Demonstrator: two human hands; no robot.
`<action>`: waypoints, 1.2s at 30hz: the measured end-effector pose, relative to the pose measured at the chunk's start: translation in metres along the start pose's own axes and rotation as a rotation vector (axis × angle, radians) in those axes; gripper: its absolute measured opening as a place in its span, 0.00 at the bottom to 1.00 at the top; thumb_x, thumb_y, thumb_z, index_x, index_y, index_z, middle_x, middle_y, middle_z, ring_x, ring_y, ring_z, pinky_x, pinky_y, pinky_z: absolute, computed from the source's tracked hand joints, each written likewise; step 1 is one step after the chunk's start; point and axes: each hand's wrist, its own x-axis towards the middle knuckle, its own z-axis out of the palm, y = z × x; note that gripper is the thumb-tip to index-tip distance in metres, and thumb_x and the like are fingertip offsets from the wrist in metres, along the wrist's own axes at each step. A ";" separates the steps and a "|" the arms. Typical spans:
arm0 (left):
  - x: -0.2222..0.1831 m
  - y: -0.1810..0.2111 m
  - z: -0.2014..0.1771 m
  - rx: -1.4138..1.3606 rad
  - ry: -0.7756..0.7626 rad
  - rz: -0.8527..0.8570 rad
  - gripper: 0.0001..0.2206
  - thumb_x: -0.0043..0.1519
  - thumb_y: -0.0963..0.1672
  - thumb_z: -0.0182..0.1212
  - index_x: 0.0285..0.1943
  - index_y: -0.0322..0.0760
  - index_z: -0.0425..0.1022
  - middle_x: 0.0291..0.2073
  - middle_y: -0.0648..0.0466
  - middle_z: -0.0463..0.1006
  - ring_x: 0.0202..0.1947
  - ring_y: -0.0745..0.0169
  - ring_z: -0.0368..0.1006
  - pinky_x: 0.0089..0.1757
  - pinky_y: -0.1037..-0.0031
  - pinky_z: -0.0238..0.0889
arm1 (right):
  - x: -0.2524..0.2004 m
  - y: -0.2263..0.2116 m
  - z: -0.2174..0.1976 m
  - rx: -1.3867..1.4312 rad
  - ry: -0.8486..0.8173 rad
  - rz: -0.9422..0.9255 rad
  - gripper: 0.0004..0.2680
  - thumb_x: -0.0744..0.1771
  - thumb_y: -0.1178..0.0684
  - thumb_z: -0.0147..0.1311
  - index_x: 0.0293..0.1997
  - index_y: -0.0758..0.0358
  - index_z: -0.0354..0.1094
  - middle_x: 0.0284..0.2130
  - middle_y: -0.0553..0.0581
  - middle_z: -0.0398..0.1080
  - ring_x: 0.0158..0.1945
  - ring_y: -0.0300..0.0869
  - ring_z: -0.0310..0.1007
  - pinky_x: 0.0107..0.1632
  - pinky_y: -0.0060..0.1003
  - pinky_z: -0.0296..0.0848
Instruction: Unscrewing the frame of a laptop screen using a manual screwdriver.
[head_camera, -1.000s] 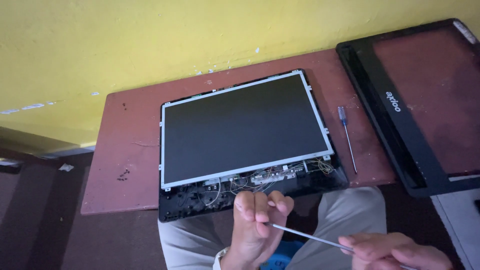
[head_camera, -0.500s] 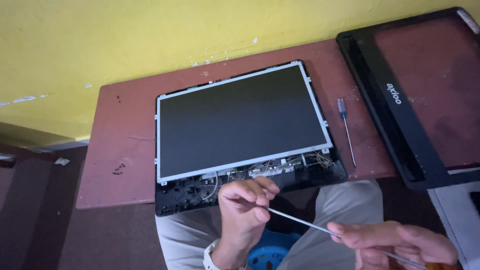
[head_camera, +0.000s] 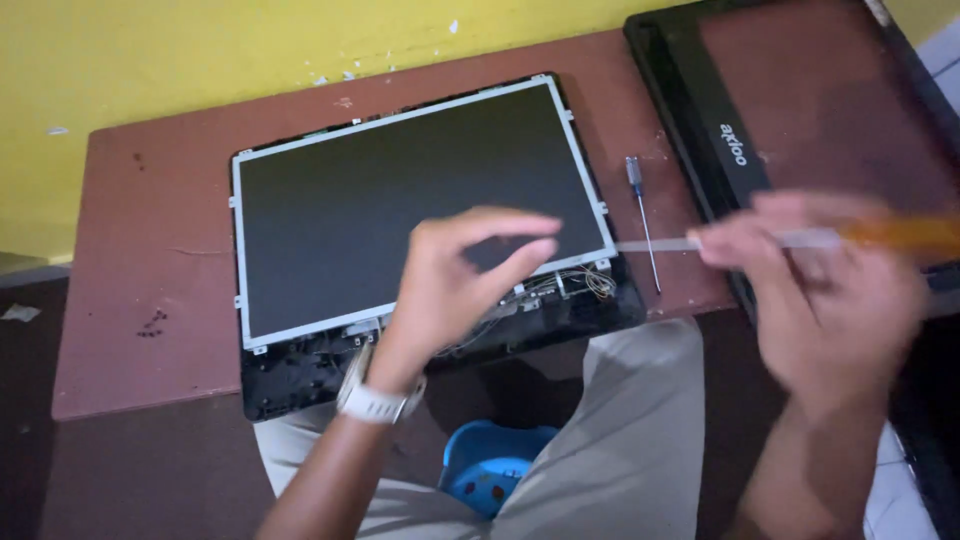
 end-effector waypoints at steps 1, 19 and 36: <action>0.012 -0.007 0.005 0.046 -0.088 0.109 0.07 0.64 0.43 0.67 0.49 0.41 0.82 0.46 0.52 0.85 0.50 0.61 0.83 0.54 0.73 0.73 | 0.018 0.003 -0.001 -0.065 -0.108 -0.070 0.03 0.74 0.70 0.59 0.44 0.78 0.76 0.44 0.66 0.75 0.42 0.48 0.80 0.52 0.38 0.79; 0.082 -0.072 0.080 0.109 -0.103 0.165 0.04 0.58 0.44 0.74 0.38 0.44 0.85 0.35 0.62 0.87 0.35 0.75 0.82 0.38 0.78 0.68 | 0.080 0.059 0.043 0.034 -0.355 -0.251 0.05 0.73 0.68 0.53 0.55 0.80 0.69 0.41 0.68 0.78 0.48 0.49 0.81 0.55 0.38 0.79; 0.172 -0.121 0.048 0.342 -0.041 0.335 0.05 0.60 0.42 0.72 0.31 0.44 0.82 0.26 0.62 0.84 0.30 0.74 0.81 0.31 0.77 0.65 | 0.177 0.108 0.111 0.154 -0.334 -0.355 0.04 0.74 0.66 0.50 0.50 0.78 0.70 0.39 0.67 0.77 0.45 0.48 0.81 0.48 0.37 0.83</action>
